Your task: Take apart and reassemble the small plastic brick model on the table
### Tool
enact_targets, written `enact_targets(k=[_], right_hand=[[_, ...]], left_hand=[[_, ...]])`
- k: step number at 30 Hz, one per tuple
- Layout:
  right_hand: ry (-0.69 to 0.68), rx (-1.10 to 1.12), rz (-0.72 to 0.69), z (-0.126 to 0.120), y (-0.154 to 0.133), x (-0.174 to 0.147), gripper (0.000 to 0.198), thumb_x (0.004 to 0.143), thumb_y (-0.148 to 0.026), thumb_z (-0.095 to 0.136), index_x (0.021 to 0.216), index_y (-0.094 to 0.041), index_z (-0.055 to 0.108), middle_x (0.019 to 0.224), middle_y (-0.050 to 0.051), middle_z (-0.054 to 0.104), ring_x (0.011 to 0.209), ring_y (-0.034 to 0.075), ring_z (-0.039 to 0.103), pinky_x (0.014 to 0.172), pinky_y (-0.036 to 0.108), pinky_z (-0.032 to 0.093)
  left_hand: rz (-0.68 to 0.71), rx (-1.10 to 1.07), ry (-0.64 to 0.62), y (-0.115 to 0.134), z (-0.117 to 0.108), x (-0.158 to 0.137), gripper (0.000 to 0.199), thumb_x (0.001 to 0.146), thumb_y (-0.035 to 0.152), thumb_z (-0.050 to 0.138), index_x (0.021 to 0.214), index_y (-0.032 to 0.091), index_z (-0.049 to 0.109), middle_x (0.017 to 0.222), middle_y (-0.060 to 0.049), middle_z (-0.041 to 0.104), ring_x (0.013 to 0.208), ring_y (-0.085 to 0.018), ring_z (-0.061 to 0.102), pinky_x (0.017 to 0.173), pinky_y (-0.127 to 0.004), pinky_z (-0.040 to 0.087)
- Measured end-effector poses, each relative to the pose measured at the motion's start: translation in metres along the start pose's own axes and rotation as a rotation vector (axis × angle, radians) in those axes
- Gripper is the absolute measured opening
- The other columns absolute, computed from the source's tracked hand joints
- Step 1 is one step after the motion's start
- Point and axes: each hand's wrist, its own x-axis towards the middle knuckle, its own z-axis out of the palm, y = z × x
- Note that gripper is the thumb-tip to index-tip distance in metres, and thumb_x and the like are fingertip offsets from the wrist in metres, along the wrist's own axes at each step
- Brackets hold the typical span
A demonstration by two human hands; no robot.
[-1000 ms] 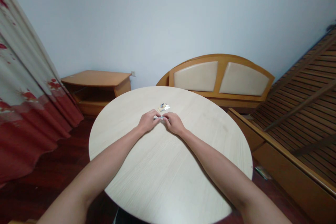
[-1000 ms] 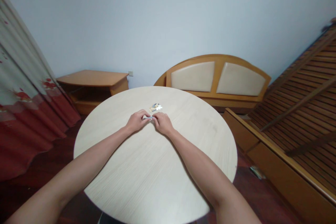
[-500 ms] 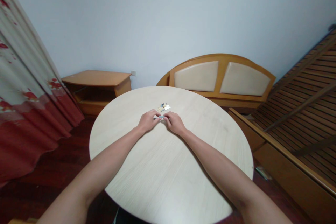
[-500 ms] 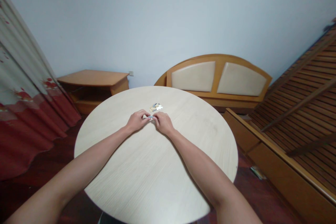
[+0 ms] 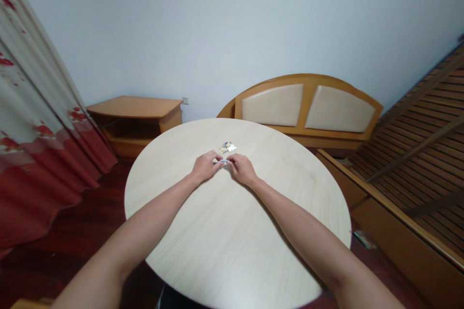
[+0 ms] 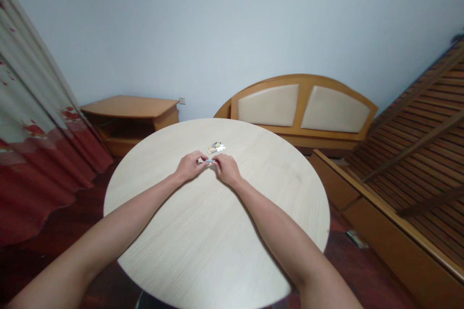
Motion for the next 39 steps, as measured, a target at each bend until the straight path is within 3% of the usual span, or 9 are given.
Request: enact_targets(k=[18,29,39], right_hand=[[0.02,0.021,0.008,-0.003,-0.0025,-0.0001,0.013,0.094,-0.018,0.058,0.1,-0.02,0.068,0.098,0.008,0.074,0.09,0.022,0.064,0.083,0.033,0.044],[0.04,0.04,0.005,-0.0035,-0.007,-0.001,0.021,0.097,-0.025,0.056,0.111,-0.018,0.07,0.11,0.011,0.075,0.1,0.025,0.067,0.091,0.037,0.047],[-0.023,0.049,0.007,-0.0039,-0.007,0.0001,0.032,0.105,-0.03,0.043,0.112,-0.019,0.072,0.11,0.01,0.076,0.099,0.023,0.068,0.091,0.035,0.048]], left_hand=[[0.013,-0.036,-0.016,0.0021,-0.0013,0.0005,0.02,0.091,0.037,0.065,0.096,0.02,0.075,0.104,-0.006,0.075,0.088,-0.02,0.068,0.083,-0.031,0.052],[0.003,-0.071,0.073,0.0032,-0.0021,-0.0002,0.013,0.087,0.034,0.071,0.087,0.022,0.076,0.093,-0.003,0.077,0.081,-0.018,0.068,0.079,-0.029,0.051],[0.141,-0.117,0.095,0.0038,-0.003,-0.0006,0.007,0.09,0.026,0.07,0.092,0.021,0.075,0.1,-0.004,0.075,0.093,-0.018,0.068,0.086,-0.029,0.051]])
